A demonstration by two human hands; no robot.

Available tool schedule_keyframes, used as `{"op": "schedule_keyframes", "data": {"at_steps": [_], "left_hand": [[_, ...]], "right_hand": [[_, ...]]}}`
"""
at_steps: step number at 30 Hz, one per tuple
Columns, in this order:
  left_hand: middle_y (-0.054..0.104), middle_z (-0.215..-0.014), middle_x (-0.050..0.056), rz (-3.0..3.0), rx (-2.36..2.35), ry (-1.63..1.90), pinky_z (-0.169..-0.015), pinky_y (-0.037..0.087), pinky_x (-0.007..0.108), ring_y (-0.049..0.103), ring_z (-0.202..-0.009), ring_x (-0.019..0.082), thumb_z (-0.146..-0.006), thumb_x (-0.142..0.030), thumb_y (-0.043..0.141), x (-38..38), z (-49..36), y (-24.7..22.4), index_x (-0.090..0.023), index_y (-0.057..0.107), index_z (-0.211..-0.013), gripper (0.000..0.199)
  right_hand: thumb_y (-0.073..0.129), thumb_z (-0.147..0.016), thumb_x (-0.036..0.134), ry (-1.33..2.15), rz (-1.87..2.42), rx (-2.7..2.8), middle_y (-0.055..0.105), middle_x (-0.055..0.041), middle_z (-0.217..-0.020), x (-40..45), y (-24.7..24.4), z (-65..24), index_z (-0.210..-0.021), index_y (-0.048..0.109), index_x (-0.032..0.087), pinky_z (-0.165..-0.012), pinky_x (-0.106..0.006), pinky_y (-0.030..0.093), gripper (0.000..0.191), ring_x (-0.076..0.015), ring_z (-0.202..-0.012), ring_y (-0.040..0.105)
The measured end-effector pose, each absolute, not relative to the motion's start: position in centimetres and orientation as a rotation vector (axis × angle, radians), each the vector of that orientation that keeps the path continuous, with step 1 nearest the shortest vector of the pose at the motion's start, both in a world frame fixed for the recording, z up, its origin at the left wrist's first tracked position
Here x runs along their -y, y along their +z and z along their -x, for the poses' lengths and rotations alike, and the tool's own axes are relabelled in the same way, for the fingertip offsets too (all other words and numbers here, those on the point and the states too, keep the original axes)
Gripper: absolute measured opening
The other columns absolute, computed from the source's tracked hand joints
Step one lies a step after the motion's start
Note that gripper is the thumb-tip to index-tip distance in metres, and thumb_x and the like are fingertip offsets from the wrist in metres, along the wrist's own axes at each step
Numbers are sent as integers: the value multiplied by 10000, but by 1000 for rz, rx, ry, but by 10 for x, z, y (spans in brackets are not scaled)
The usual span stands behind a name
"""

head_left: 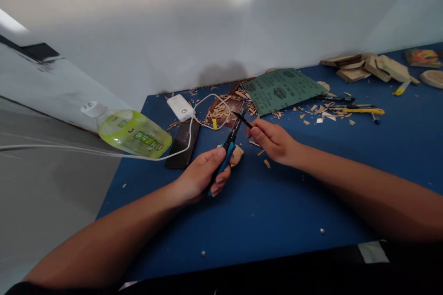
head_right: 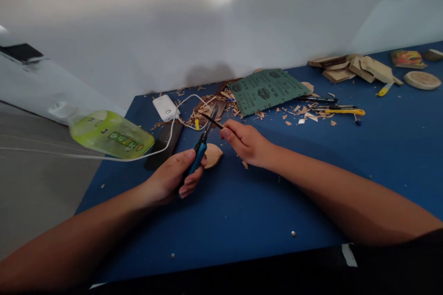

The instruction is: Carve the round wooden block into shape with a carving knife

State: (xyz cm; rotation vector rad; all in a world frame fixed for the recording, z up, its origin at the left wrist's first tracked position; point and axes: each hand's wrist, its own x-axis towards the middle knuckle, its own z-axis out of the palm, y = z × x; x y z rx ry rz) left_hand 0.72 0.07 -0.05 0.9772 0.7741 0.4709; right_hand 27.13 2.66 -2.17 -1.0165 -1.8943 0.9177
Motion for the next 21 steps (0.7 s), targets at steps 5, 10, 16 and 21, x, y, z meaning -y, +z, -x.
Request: {"op": "schedule_keyframes", "data": {"at_steps": [5,10,16,21], "left_hand": [[484,-567,-81,-985,-762,445,-354,390,172,366,-365,77,-1043,-626,550,2,-7,2,-206,582,-1017,422],[485,-566,-82,-981,-781,450,-352,388,171,362,-361,73,-1034,-632,564,1,-6,1,-199,588,-1020,434],[475,-559,-86,-957,-749,443,-345,386,169,351,-359,71,-1021,-649,578,1,-6,2,-203,587,-1024,447],[436,-536,-97,-901,-766,432,-330,362,156,301,-347,62,-1028,-643,567,3,-5,3,-204,591,-1001,440]], "right_hand": [[424,-1104,614,897,1067,1947,556,6,-741,-27,-25,-272,-881,519,243,-575,-269,391,442,-150,-658,534],[405,-1103,623,933,1071,1960,536,13,-707,-25,-22,-271,-848,494,245,-565,-271,384,464,-151,-633,521],[381,-1108,625,961,1090,1978,536,21,-695,-23,-20,-271,-834,486,241,-577,-265,387,484,-143,-624,525],[357,-1119,604,853,1132,2039,488,40,-650,-24,-23,-269,-844,465,247,-571,-271,347,464,-136,-575,473]]}}
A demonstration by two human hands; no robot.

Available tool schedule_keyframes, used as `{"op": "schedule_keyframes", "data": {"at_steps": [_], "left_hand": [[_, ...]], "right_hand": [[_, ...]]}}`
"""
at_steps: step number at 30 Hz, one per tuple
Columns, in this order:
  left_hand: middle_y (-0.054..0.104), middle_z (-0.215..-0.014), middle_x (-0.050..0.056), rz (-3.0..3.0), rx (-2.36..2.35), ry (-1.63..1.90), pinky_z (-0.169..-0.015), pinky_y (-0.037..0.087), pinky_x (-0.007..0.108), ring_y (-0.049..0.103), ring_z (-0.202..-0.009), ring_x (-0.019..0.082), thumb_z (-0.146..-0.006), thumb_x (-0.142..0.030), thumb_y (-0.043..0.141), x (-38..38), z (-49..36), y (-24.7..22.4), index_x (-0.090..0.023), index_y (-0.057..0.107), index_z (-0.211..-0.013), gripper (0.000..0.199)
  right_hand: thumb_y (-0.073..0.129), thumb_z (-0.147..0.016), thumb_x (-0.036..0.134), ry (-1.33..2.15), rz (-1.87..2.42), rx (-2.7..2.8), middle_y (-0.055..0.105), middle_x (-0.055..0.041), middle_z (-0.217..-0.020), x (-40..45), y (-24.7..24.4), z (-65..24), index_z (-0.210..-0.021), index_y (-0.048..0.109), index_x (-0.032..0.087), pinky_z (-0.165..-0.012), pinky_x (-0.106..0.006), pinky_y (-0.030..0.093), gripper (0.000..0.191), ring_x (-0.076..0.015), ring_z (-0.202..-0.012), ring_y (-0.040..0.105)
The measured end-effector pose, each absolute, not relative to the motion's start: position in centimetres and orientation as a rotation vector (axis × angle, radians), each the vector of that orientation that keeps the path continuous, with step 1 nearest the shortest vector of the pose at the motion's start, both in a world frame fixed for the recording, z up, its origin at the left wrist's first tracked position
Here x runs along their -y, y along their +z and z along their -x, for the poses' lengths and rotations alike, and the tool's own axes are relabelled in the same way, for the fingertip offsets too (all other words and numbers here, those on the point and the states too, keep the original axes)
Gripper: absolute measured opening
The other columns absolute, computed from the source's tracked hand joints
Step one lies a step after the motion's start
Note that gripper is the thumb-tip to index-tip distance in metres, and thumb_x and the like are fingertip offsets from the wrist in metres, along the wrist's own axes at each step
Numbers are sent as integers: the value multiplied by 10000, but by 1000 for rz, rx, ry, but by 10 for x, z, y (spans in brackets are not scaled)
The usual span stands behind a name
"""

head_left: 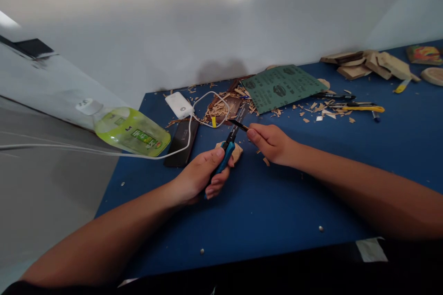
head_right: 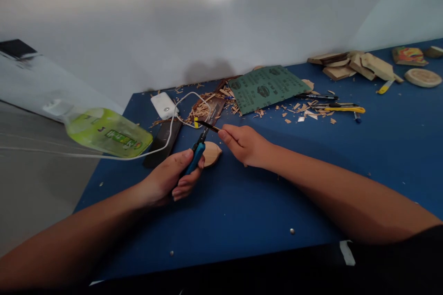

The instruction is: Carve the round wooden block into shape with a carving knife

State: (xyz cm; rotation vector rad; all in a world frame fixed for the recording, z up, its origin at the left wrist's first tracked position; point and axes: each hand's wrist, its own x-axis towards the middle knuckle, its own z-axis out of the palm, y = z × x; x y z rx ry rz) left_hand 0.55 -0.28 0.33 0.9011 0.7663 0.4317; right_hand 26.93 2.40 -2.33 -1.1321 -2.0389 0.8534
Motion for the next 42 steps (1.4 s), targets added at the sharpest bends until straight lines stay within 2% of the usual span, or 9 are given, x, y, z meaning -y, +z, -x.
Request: {"op": "schedule_keyframes", "data": {"at_steps": [5,10,17,21,25,29,32,37,42], "left_hand": [[431,-537,-97,-882,-659,492,-334,365,147,272,-343,54,-1021,-633,591,10,3,21,-207,613,-1001,428],[402,-538,-104,-837,-650,669,-346,365,142,234,-351,49,-1019,-631,596,8,2,24,-207,607,-974,427],[452,-554,-86,-893,-831,438,-342,371,155,325,-359,66,-1040,-617,563,3,-10,3,-196,584,-998,423],[420,-539,-100,-847,-753,527,-334,359,146,263,-344,52,-1027,-634,579,6,-3,16,-202,594,-988,434],[390,-531,-108,-800,-664,672,-340,361,135,213,-346,44,-1024,-624,593,3,0,23,-208,602,-972,420],[448,-561,-85,-822,-793,513,-340,368,145,290,-363,57,-1038,-611,576,1,-7,10,-199,609,-991,416],[448,-549,-83,-845,-775,414,-335,373,155,310,-355,67,-1048,-608,554,4,-8,4,-198,610,-996,418],[382,-517,-106,-782,-581,579,-326,355,142,206,-326,48,-1035,-620,574,7,1,19,-210,626,-973,418],[410,-555,-95,-741,-677,710,-356,387,136,232,-368,51,-1038,-582,600,3,-4,18,-203,629,-979,384]], "right_hand": [[364,-1124,567,761,1199,2095,476,42,-645,-33,-29,-273,-854,461,249,-584,-294,307,428,-142,-576,457],[373,-1126,569,809,1060,1970,462,42,-677,-34,-26,-277,-812,428,245,-594,-295,313,455,-131,-608,417],[379,-1110,605,843,1092,2001,475,35,-647,-25,-23,-271,-826,463,256,-582,-294,336,457,-153,-584,471],[353,-1117,586,808,1221,2089,491,43,-629,-32,-31,-271,-876,491,254,-577,-287,321,432,-151,-557,491],[359,-1123,560,747,1196,2086,501,37,-668,-36,-30,-273,-842,456,247,-594,-291,317,432,-141,-589,477],[351,-1121,595,727,1086,1982,476,37,-659,-30,-25,-273,-820,436,253,-586,-299,311,463,-141,-586,441],[360,-1115,605,759,1119,2024,471,35,-641,-29,-26,-272,-846,470,258,-579,-300,318,452,-154,-578,461],[386,-1118,553,744,1279,2134,533,24,-661,-37,-33,-274,-880,520,244,-601,-300,318,412,-154,-591,495],[322,-1139,553,702,1112,1937,623,-15,-796,-38,-29,-275,-966,625,223,-684,-303,396,480,-172,-726,574]]}}
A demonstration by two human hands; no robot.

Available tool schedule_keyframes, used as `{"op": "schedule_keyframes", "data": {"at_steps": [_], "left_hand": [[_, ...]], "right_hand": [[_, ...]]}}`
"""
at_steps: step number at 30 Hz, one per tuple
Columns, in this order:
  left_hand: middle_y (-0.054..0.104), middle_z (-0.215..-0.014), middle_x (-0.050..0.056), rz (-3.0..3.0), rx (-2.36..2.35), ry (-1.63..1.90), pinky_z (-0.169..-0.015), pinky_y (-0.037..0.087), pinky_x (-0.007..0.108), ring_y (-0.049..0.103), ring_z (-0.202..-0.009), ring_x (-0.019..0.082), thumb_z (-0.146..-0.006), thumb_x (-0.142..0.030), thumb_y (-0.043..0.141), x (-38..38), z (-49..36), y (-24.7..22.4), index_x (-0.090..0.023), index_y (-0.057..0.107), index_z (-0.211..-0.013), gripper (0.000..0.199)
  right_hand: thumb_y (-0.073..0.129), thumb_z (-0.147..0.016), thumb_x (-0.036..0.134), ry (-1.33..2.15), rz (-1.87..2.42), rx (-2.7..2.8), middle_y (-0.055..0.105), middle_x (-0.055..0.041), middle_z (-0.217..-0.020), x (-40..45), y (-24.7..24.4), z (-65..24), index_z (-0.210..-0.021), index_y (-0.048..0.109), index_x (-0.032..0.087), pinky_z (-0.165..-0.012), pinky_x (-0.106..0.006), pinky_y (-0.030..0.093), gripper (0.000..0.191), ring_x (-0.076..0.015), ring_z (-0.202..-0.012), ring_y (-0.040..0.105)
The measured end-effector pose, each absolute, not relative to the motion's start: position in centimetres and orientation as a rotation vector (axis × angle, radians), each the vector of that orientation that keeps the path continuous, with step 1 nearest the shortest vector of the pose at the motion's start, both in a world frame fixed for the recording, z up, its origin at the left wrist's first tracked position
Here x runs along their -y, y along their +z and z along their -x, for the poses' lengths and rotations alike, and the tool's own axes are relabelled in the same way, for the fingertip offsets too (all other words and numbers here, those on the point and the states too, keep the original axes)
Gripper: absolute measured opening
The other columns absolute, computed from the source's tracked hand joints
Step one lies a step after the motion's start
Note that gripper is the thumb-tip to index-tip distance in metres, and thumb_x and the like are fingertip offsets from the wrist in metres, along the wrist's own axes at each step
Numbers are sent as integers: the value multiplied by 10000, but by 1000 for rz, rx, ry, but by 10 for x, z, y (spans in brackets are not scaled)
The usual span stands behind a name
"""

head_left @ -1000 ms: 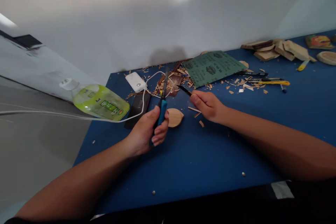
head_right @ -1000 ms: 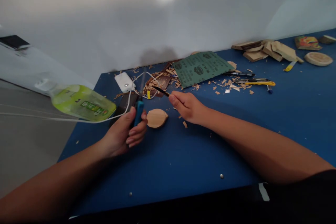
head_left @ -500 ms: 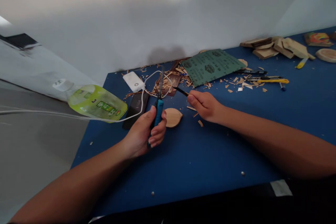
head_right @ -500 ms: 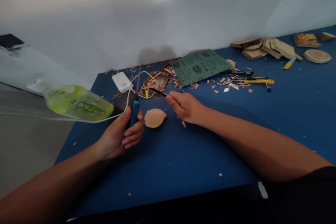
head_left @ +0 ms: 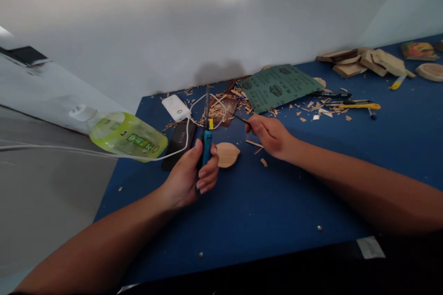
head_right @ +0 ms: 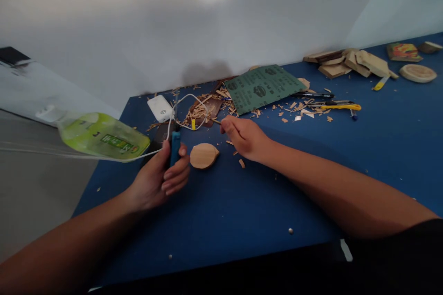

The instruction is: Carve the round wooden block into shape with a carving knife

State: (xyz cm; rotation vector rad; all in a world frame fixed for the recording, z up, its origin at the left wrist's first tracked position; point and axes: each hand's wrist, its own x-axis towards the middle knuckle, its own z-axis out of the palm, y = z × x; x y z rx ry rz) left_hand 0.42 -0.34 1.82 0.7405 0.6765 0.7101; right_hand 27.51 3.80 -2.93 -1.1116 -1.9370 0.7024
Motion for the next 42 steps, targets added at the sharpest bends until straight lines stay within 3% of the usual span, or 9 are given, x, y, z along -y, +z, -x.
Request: {"op": "schedule_keyframes", "data": {"at_steps": [9,23,31,38,42], "left_hand": [[426,-562,-92,-834,-735,428,-357,363,162,281,-358,65,-1030,-658,550,5,-8,2,-211,590,-1025,449],[399,-544,-98,-843,-744,435,-344,352,142,255,-354,55,-1058,-633,502,5,-5,8,-211,593,-1001,436],[374,-543,-104,-814,-575,693,-349,380,132,210,-355,46,-1041,-603,565,2,4,23,-213,632,-976,401],[445,-573,-85,-852,-718,496,-355,391,150,294,-370,55,-1039,-622,553,5,-5,4,-204,608,-1014,422],[423,-543,-94,-841,-703,450,-343,379,146,271,-349,54,-1054,-618,524,7,-2,7,-205,604,-1001,425]], "right_hand": [[426,-1115,532,696,1097,2087,673,-20,-830,-28,-28,-268,-1100,625,228,-681,-300,390,364,-179,-714,592],[402,-1121,526,587,1147,2114,655,-16,-796,-27,-25,-267,-1008,619,222,-669,-291,361,390,-162,-680,554],[425,-1120,513,505,1230,2099,690,-30,-844,-40,-33,-274,-1046,649,211,-659,-290,354,383,-171,-726,589],[452,-1121,491,473,1058,2043,692,-18,-857,-28,-28,-267,-1037,653,210,-691,-278,401,355,-149,-716,590],[447,-1122,493,472,1060,2068,698,-25,-864,-26,-28,-265,-1033,657,207,-692,-284,394,366,-152,-717,584]]}}
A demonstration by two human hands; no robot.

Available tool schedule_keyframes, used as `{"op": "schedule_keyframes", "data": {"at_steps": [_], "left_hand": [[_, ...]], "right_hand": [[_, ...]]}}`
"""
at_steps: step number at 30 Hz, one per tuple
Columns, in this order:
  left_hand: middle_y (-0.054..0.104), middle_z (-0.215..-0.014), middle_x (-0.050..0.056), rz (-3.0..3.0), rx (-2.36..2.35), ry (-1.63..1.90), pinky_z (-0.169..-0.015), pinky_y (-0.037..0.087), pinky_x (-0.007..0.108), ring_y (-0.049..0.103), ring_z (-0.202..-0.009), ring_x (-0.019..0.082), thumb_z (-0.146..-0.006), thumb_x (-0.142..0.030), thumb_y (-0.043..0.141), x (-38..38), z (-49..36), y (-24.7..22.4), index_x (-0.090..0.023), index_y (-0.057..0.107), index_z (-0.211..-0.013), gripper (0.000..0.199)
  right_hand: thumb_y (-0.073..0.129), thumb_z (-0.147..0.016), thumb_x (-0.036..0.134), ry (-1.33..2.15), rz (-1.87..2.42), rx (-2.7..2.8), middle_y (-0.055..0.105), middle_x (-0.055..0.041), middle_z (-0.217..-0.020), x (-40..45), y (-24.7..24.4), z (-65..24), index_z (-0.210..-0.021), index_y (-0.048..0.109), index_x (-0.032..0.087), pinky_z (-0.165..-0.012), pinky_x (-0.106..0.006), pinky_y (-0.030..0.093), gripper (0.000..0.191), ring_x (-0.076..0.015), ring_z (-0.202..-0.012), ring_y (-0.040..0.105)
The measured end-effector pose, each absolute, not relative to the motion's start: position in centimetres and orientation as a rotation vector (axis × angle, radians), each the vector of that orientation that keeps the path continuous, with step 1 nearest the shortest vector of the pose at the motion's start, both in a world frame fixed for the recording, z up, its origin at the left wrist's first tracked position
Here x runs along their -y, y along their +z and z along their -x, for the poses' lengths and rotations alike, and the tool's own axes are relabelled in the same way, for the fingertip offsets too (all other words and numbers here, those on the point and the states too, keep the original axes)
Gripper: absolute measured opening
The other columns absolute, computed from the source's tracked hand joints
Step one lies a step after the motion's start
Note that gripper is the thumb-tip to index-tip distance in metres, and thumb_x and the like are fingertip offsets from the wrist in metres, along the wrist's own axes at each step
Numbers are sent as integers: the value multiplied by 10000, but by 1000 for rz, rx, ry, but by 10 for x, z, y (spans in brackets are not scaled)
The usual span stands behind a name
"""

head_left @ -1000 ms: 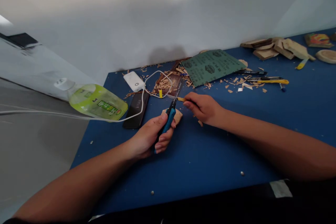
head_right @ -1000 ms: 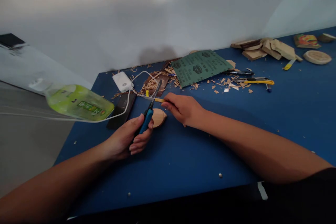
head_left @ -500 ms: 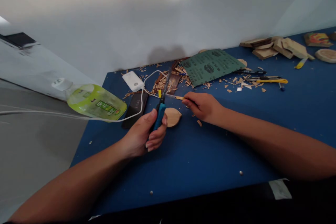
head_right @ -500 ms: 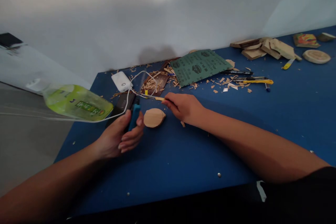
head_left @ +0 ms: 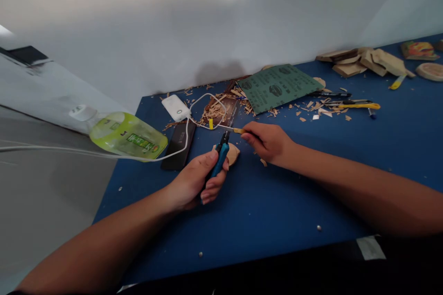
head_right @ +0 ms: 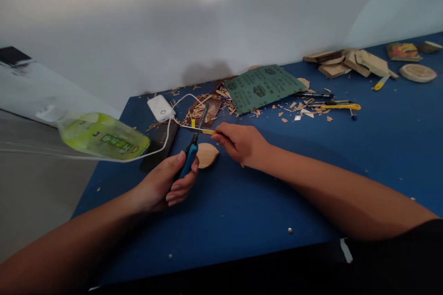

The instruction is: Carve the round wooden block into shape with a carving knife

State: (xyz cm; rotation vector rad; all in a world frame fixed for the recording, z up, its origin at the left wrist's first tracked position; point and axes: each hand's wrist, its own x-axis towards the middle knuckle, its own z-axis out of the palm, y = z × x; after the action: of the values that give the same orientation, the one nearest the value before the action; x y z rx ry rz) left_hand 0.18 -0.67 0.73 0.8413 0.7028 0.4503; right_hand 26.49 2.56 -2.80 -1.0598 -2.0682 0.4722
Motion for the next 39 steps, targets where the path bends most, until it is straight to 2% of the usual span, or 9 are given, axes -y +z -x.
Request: {"op": "schedule_keyframes", "data": {"at_steps": [8,15,21,24,27,31,34,39], "left_hand": [[403,-541,-100,-812,-601,604,-342,371,134,233,-348,48,-1040,-614,558,3,2,19,-210,612,-976,413],[459,-565,-82,-877,-710,469,-350,393,159,316,-367,66,-1048,-630,527,8,-8,3,-205,583,-1002,431],[433,-545,-95,-875,-686,508,-343,377,149,276,-351,56,-1038,-626,559,8,1,13,-205,604,-1001,425],[420,-534,-97,-863,-596,613,-342,377,146,258,-347,51,-1009,-633,610,6,4,22,-209,621,-973,426],[424,-556,-93,-828,-674,744,-357,395,148,269,-368,53,-1027,-610,596,1,1,21,-209,624,-983,405],[466,-589,-72,-834,-856,669,-366,403,163,342,-394,69,-1055,-583,558,-5,-8,6,-195,619,-1014,395],[474,-585,-69,-856,-906,551,-356,372,156,359,-382,69,-1047,-604,557,-4,-11,-1,-189,612,-1015,421],[458,-567,-81,-877,-876,507,-349,365,158,330,-359,65,-1035,-626,565,1,-10,0,-194,600,-1011,434]], "right_hand": [[433,-1124,509,441,1153,2061,695,-26,-859,-36,-33,-274,-1040,656,208,-675,-283,382,384,-164,-735,601],[445,-1124,492,461,1049,2035,695,-28,-862,-23,-25,-266,-1037,662,207,-689,-284,396,368,-155,-716,583],[436,-1121,485,465,1136,2094,676,-32,-839,-31,-30,-267,-997,654,205,-680,-297,365,375,-162,-713,556],[461,-1108,479,577,1202,2089,655,-22,-797,-41,-35,-272,-969,645,213,-664,-298,360,352,-168,-708,558],[545,-1071,523,858,1050,1892,641,-4,-810,-43,-35,-272,-1023,625,218,-658,-286,401,319,-159,-709,562],[576,-1057,545,1090,870,1730,579,23,-786,-36,-30,-269,-1079,669,203,-629,-272,408,354,-132,-668,505],[492,-1095,525,1062,913,1789,532,36,-719,-32,-25,-268,-1092,723,190,-624,-267,395,407,-127,-645,485],[487,-1089,514,959,1016,1888,588,20,-711,-31,-22,-267,-971,743,172,-639,-263,402,443,-129,-664,551]]}}
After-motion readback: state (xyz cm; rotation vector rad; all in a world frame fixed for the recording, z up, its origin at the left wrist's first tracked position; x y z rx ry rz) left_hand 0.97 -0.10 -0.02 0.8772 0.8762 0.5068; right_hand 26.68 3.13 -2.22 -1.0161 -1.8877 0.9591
